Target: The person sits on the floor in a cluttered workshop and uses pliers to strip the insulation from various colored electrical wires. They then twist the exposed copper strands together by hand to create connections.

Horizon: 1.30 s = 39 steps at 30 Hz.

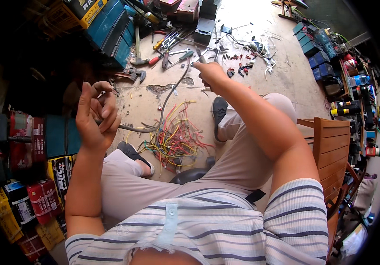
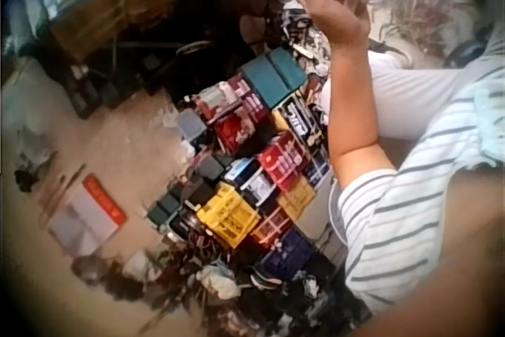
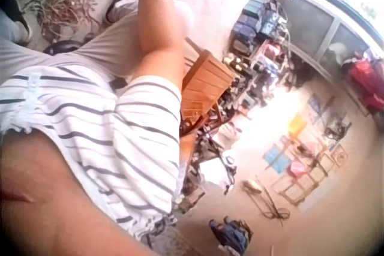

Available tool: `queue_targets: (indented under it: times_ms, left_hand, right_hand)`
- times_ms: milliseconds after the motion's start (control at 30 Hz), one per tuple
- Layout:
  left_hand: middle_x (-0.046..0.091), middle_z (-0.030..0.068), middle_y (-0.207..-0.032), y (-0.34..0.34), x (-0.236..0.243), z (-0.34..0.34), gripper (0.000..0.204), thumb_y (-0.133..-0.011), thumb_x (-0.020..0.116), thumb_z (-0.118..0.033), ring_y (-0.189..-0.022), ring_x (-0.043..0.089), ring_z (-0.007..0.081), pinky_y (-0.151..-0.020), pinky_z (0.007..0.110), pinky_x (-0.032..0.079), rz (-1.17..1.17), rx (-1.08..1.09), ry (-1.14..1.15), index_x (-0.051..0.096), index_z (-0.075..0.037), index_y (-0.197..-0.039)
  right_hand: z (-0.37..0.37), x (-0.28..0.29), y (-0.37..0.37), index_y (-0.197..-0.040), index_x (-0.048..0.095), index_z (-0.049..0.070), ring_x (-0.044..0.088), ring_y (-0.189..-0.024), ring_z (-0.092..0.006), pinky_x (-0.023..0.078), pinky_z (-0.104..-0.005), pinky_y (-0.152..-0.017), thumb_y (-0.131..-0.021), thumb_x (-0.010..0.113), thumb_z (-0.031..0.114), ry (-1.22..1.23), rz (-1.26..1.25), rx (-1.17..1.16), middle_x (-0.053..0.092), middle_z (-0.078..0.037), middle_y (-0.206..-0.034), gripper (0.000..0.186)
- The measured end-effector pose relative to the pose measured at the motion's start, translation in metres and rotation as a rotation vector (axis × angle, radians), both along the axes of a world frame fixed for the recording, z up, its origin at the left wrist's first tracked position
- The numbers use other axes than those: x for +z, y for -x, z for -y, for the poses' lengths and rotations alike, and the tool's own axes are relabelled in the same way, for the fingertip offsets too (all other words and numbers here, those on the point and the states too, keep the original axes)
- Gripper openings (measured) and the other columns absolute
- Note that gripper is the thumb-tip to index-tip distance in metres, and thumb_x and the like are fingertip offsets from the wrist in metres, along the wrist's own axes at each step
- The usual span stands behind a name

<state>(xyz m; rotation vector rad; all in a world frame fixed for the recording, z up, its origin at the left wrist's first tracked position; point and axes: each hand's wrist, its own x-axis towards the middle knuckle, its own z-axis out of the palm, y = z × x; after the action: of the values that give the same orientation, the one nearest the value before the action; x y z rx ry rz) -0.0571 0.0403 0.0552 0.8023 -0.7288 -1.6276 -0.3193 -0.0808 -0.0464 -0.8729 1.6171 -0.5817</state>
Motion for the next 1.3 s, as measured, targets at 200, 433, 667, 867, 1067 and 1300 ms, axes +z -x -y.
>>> queue_targets:
  times_ms: [200,433,667,867,1067,1300]
  left_hand:
    - [0.040,-0.0030,-0.055,-0.007,0.000,-0.004,0.043,-0.099,0.035,-0.044,-0.033,0.020,0.0027,-0.031,0.019,0.017,-0.047,-0.059,-0.007,0.054,-0.005,-0.094]
    - [0.064,0.0064,-0.080,-0.056,-0.029,0.037,0.019,-0.089,0.057,-0.023,-0.067,0.059,0.0186,-0.061,0.027,0.044,1.617,0.647,0.592,0.063,-0.006,-0.094]
    - [0.065,0.0136,-0.105,-0.006,-0.059,0.022,0.024,-0.090,0.055,-0.018,-0.098,0.061,0.0283,-0.087,0.033,0.044,1.365,-0.027,0.420,0.060,-0.001,-0.106]
    - [0.067,0.0112,-0.092,0.004,-0.066,0.029,0.024,-0.092,0.053,-0.018,-0.085,0.062,0.0172,-0.080,0.029,0.047,1.087,-0.154,0.230,0.060,0.001,-0.106]
    - [0.061,0.0032,-0.077,-0.023,-0.049,0.033,0.020,-0.094,0.054,-0.017,-0.068,0.059,0.0097,-0.066,0.022,0.049,0.825,0.125,0.146,0.061,0.001,-0.098]
    - [0.054,-0.0015,-0.073,-0.046,-0.002,0.009,0.021,-0.094,0.056,-0.019,-0.060,0.048,0.0047,-0.055,0.018,0.040,0.721,0.361,0.204,0.063,-0.002,-0.104]
  right_hand:
    - [0.012,-0.037,-0.004,-0.071,0.054,0.007,0.035,-0.042,-0.0105,0.020,-0.0289,-0.036,-0.083,0.062,0.033,-0.044,0.022,0.120,0.041,0.000,-0.053,0.029]
    - [-0.009,-0.006,-0.038,-0.088,0.062,0.006,0.037,-0.038,-0.0083,0.027,-0.0256,-0.034,-0.086,0.058,0.036,0.169,0.029,0.353,0.049,0.000,-0.058,0.031]
    - [-0.026,0.031,-0.079,-0.087,0.058,0.004,0.046,-0.044,-0.0084,0.032,-0.0227,-0.037,-0.091,0.056,0.032,0.307,0.357,0.489,0.055,-0.003,-0.062,0.028]
    - [-0.020,0.045,-0.089,-0.092,0.060,0.001,0.058,-0.057,-0.0120,0.042,-0.0251,-0.047,-0.091,0.056,0.032,0.275,0.701,0.396,0.059,-0.006,-0.066,0.031]
    - [0.007,-0.017,-0.073,-0.083,0.059,0.003,0.058,-0.056,-0.0139,0.045,-0.0274,-0.043,-0.091,0.055,0.033,0.080,0.302,0.545,0.061,-0.006,-0.069,0.031]
    - [0.012,-0.162,-0.049,-0.085,0.064,-0.002,0.063,-0.063,-0.0269,0.051,-0.0379,-0.057,-0.077,0.053,0.019,-0.139,-0.578,0.713,0.064,-0.017,-0.075,0.024]
